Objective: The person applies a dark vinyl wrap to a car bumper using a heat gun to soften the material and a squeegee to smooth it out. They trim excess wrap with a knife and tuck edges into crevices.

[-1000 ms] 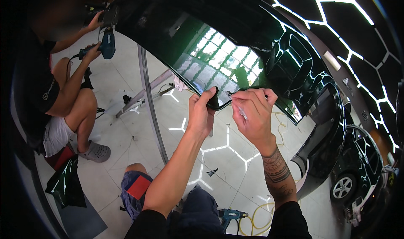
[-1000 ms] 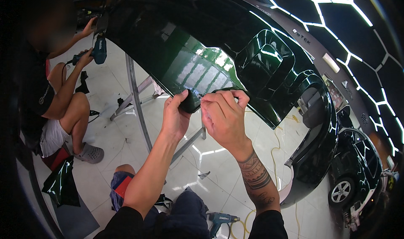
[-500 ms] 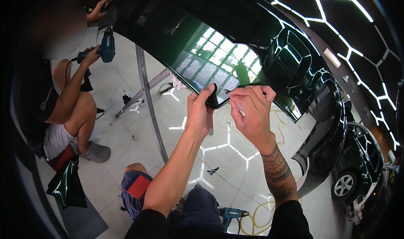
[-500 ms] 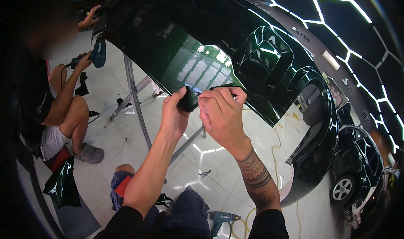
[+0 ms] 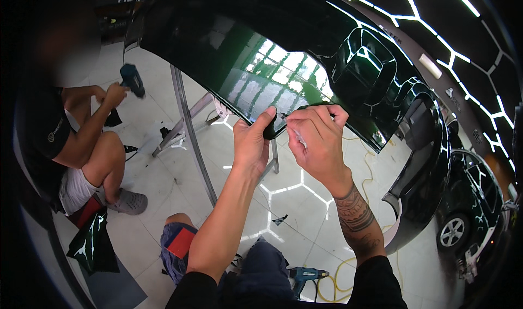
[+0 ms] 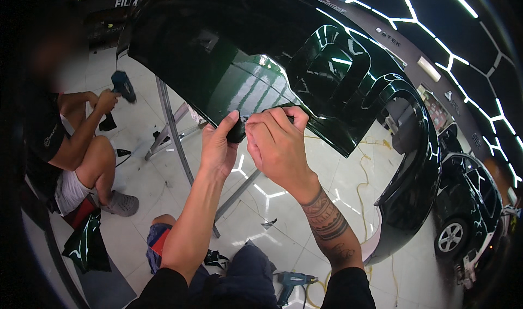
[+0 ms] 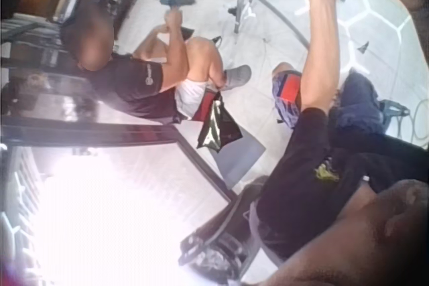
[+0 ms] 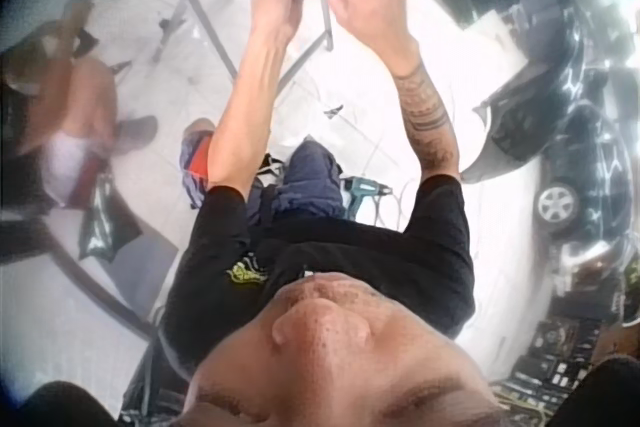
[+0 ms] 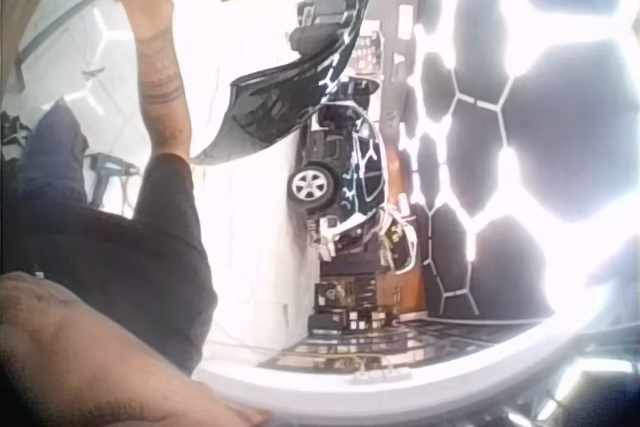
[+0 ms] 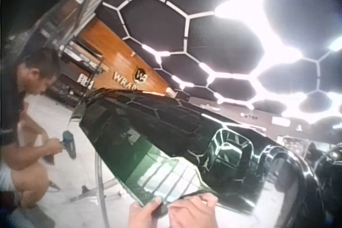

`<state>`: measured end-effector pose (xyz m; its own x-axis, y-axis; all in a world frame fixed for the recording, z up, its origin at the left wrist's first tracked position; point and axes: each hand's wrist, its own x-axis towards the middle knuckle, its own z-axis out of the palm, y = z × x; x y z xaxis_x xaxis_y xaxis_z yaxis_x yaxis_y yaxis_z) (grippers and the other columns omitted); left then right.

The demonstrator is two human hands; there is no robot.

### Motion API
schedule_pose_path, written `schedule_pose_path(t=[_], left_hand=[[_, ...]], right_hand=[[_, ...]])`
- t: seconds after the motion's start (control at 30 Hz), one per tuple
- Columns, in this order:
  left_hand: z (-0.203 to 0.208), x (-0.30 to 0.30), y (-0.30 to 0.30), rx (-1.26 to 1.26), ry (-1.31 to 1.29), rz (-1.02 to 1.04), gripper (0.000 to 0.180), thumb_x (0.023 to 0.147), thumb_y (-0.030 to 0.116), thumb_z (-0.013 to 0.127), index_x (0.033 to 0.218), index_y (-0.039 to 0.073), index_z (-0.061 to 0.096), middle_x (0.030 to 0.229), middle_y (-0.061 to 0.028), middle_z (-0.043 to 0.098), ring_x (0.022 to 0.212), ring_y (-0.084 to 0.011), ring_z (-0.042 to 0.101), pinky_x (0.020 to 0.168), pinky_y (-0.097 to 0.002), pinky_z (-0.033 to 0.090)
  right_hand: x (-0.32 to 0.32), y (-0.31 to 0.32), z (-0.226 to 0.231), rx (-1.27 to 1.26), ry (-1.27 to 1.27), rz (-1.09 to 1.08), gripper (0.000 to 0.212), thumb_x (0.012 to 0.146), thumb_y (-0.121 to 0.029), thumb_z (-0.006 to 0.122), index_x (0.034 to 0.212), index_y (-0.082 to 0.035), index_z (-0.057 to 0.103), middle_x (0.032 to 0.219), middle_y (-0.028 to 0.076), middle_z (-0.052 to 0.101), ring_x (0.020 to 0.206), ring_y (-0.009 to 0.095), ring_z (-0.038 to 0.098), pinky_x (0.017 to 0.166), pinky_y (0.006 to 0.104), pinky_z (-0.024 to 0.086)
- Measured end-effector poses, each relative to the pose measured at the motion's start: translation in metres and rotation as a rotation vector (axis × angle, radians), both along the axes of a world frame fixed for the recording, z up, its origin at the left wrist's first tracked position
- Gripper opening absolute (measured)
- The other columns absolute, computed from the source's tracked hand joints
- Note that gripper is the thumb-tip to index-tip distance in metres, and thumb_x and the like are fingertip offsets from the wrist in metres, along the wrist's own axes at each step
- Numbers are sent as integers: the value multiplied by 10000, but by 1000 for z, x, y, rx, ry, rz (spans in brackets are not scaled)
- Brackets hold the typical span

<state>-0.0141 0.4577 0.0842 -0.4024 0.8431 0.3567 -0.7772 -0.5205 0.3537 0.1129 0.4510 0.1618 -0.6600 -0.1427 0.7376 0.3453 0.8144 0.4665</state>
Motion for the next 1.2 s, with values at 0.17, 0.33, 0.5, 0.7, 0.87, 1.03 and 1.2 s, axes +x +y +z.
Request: schedule_pose_path(t=[0.17,0.33,0.5,0.7,0.87,1.03,1.2], left_hand=[[4,-1,-6,-21,18,34,312,835,84,728,1121,58,608,1056,-34,659,944,-128,637,853,-275,512],[6,2,-9,-67,51,48,381,818,68,736,1166,32,586,1096,-48,649,973,-145,638,868,-279,509],[5,1,-11,-46,82,48,335,824,78,753,1100,-32,599,1031,-96,657,915,-144,621,838,-303,498],[-38,-2,-19,-290,313,166,511,860,337,748,1134,-29,518,721,11,443,658,-106,488,701,-290,487],[-44,-17,-35,-235,952,1132,700,754,254,822,1310,-14,492,806,-53,434,717,-174,420,648,-322,393],[-31,-23,-19,-174,1331,1415,870,645,115,850,1420,56,458,853,-68,405,816,-243,403,704,-337,385],[-32,-34,-4,-77,1323,1559,741,606,-37,782,1315,76,598,816,-58,390,780,-232,398,714,-337,382]], right_hand=[[19,-21,-5,-56,146,53,253,684,19,725,891,-68,609,936,29,651,824,230,576,844,409,355],[46,-45,-30,-160,292,17,232,699,46,719,882,-55,618,917,48,669,812,240,579,822,375,379],[51,-57,-43,-243,325,17,218,711,54,714,880,-48,620,917,61,677,806,243,581,818,365,383],[76,-55,-76,-395,388,-43,185,736,56,700,882,-36,631,914,91,678,814,246,591,819,349,406],[118,-55,-127,-577,440,-148,134,776,46,669,885,-27,643,912,112,675,856,243,605,824,339,435],[130,-54,-156,-705,473,-194,124,772,26,686,873,-38,656,913,102,673,867,241,606,815,328,442],[137,-48,-163,-727,532,-175,144,755,18,695,872,-61,664,885,78,682,841,243,615,821,350,413]])
